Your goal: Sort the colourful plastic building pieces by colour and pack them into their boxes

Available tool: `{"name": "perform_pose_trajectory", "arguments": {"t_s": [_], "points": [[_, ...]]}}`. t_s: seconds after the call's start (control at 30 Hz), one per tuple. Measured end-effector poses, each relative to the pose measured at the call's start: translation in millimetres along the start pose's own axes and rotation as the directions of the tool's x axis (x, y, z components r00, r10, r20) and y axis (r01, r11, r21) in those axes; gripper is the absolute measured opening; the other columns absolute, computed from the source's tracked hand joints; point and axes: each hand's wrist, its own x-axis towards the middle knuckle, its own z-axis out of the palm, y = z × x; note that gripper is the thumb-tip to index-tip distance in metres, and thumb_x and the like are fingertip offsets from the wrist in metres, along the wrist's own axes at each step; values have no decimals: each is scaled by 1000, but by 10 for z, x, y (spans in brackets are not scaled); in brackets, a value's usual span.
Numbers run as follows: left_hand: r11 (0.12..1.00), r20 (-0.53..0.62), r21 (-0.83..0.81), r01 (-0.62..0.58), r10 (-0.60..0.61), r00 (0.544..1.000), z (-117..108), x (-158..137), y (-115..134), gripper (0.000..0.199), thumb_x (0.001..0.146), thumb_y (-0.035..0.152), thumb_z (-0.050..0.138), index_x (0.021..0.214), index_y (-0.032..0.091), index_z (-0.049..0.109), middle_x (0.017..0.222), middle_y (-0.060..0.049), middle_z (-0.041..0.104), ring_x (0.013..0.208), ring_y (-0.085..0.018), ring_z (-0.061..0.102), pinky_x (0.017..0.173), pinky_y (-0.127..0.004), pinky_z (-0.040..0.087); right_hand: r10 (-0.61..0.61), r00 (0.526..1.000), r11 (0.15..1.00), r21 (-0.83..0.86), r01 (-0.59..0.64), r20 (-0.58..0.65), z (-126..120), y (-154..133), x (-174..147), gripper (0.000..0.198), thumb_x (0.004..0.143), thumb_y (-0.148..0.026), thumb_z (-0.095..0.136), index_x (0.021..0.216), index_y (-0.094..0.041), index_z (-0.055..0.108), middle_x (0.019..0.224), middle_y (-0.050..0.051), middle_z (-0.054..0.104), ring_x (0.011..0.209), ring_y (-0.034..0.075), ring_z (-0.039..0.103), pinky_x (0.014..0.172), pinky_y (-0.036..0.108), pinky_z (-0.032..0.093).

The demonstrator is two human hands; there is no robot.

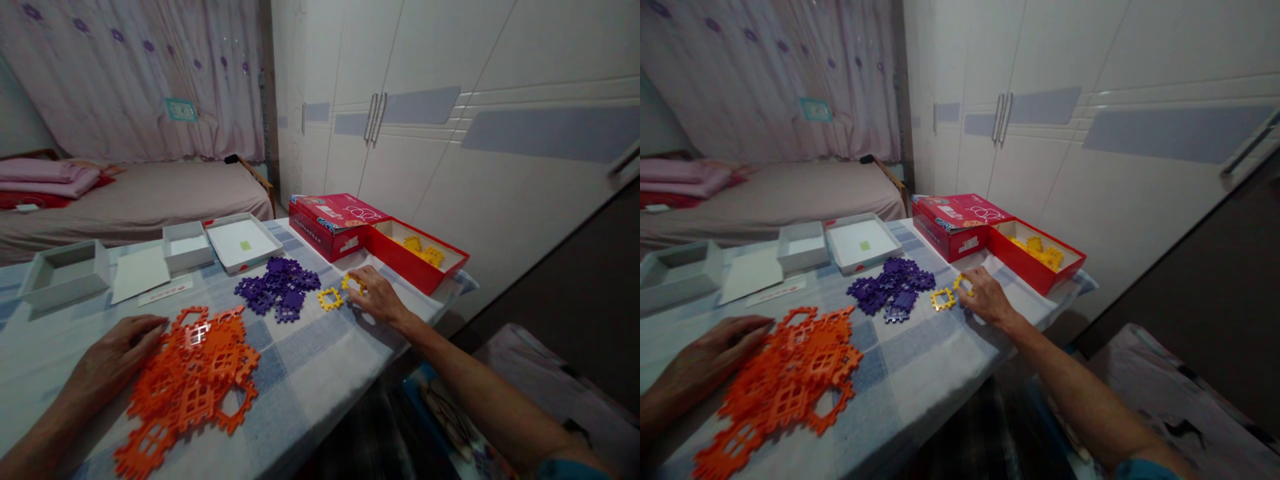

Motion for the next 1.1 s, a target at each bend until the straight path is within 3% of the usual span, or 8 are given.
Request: {"name": "perform_pose_trajectory", "arguments": {"t_s": [0.07,0.2,0.27,0.57,0.7,0.83,0.97,1.1], "points": [[1000,10,3,18,-18,1000,-7,-6,9,60,75,63,37,103,19,67,117,-10,64,102,-26,64,91,-38,50,-24,999,1000,-7,24,27,48,-141,60,30,86,-26,54,113,-14,60,108,11,60,102,20,56,91,33,45],[999,9,-4,40,-40,999,-27,-26,39,61,73,64,37,102,20,67,116,-10,66,101,-27,65,91,-39,50,-56,973,989,-124,85,225,172,-329,98,32,86,-36,58,110,-16,62,107,11,63,101,23,56,90,37,43],[999,8,-10,48,-47,999,-23,-25,33,61,72,65,37,102,21,67,116,-9,66,100,-27,65,90,-39,50,-45,964,984,-153,88,264,222,-357,84,35,84,-41,60,109,-16,62,106,11,63,100,24,56,89,38,42],[998,-13,-51,36,-37,999,71,44,-122,60,71,67,36,99,24,68,115,-7,67,100,-26,66,91,-38,51,-110,977,994,-6,113,185,279,-301,47,30,79,-23,62,108,-14,62,99,9,63,94,20,54,88,31,42],[997,-31,-60,42,-44,999,45,33,-64,58,69,67,38,95,25,69,111,-6,69,97,-26,67,88,-37,52,-97,982,995,33,93,161,230,-256,-1,33,79,-24,63,110,-14,61,102,9,63,93,20,55,88,32,43],[997,-18,-58,54,-55,998,31,27,-25,60,68,66,38,97,24,69,112,-7,69,97,-26,67,88,-37,52,-103,970,994,0,106,219,228,-305,-40,44,77,-37,68,115,-16,60,110,10,62,101,24,54,93,37,41],[996,-12,-71,63,-64,998,10,12,4,60,67,66,38,97,23,69,113,-8,70,99,-27,67,92,-39,51,-74,967,997,3,75,243,275,-380,-22,40,78,-29,65,114,-14,61,106,11,62,99,23,54,91,36,43],[997,-42,-71,43,-46,998,-14,-17,51,56,68,63,40,93,24,71,109,-7,72,97,-27,68,89,-39,53,-19,979,988,157,-13,203,271,-381,-5,45,74,-22,65,118,-13,60,106,9,61,99,20,55,93,32,44]]}}
